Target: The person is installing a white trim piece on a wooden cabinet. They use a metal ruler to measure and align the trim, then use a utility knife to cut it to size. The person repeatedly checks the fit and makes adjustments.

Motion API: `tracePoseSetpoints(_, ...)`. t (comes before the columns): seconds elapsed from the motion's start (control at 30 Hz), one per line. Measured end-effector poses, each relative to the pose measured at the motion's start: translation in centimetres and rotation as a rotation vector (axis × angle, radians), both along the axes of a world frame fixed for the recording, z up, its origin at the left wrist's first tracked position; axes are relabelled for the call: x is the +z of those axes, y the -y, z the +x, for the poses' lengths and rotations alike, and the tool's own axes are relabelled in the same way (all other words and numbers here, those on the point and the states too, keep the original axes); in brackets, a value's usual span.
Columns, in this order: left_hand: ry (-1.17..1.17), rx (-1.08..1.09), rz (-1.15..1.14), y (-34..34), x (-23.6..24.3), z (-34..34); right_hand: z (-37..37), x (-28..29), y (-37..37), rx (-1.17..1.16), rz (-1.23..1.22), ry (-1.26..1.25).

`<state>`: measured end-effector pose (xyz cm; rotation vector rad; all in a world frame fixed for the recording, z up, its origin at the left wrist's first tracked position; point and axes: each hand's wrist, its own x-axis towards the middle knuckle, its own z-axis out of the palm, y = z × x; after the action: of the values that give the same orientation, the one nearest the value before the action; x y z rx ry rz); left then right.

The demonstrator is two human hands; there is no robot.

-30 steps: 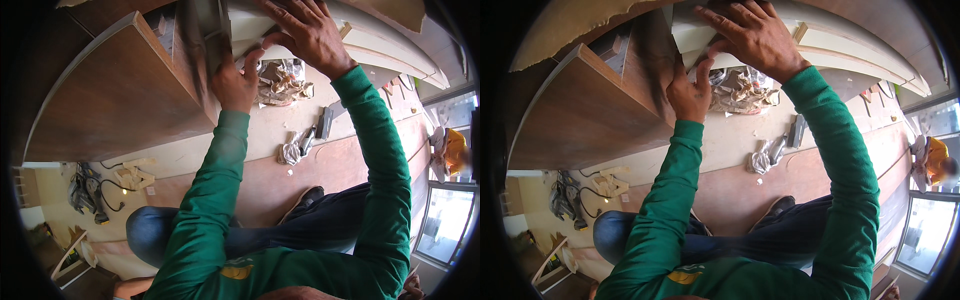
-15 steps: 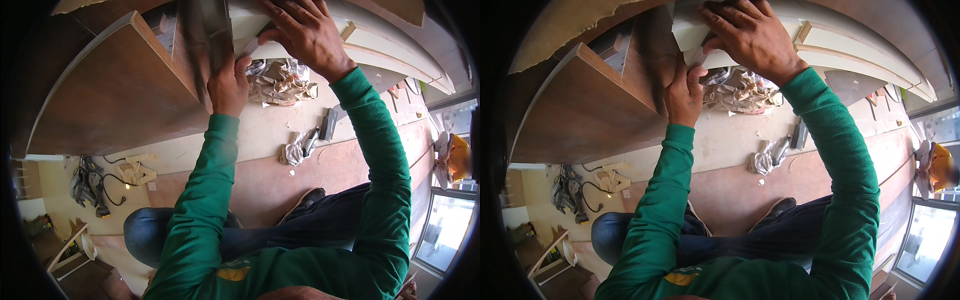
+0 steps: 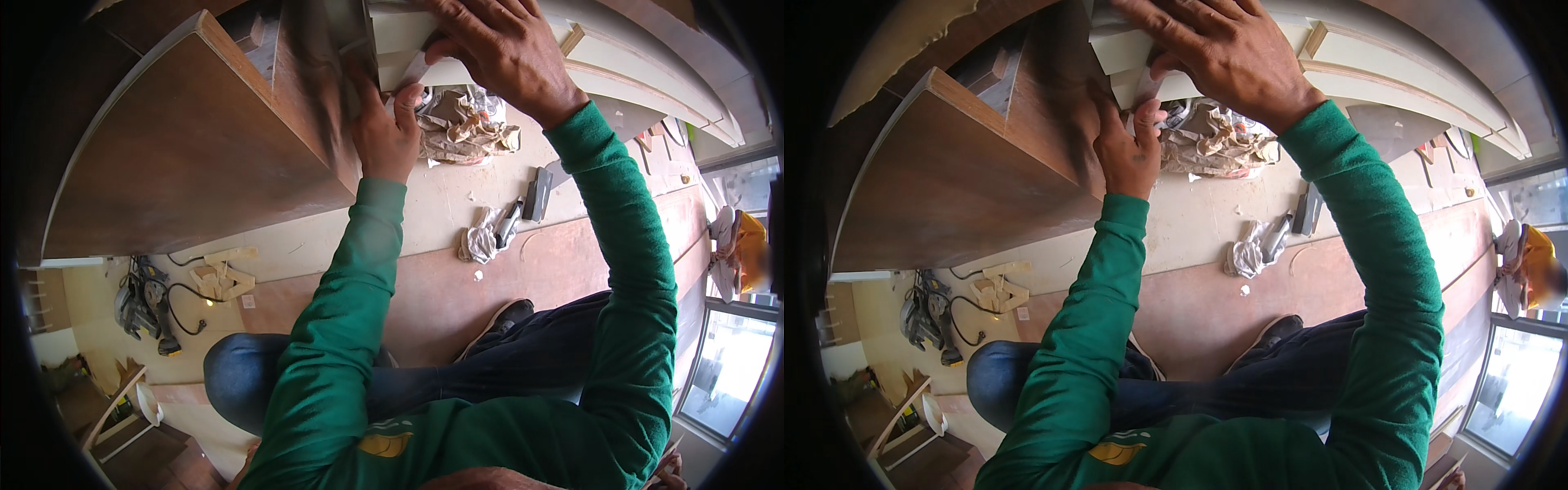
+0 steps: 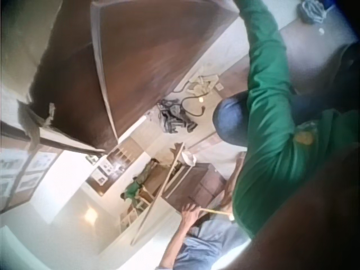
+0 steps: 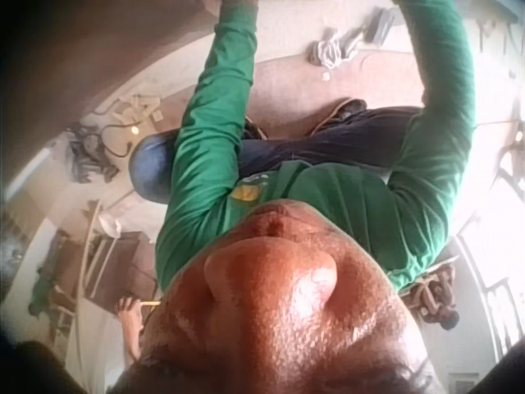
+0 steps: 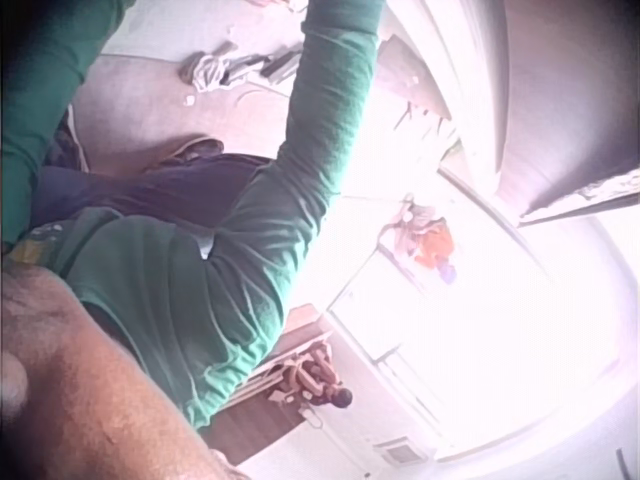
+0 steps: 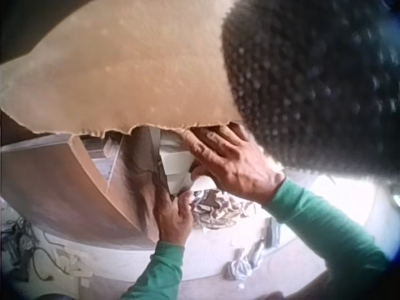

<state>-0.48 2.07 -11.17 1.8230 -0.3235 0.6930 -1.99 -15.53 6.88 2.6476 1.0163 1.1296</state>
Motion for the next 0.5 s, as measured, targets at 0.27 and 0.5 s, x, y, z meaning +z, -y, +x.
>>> tracePoseSetpoints(0.27, -0.001, 0.01, -0.012, -0.2, -0.3, 0.9, -0.7, -0.1, -1.2, -0.159, 0.155, -0.296)
tracePoseSetpoints(0.5, 0.096, 0.027, -0.074, 0.7, 0.4, 0.5, 0.0, -2.0, 0.1, -0.127, 0.17, -0.068)
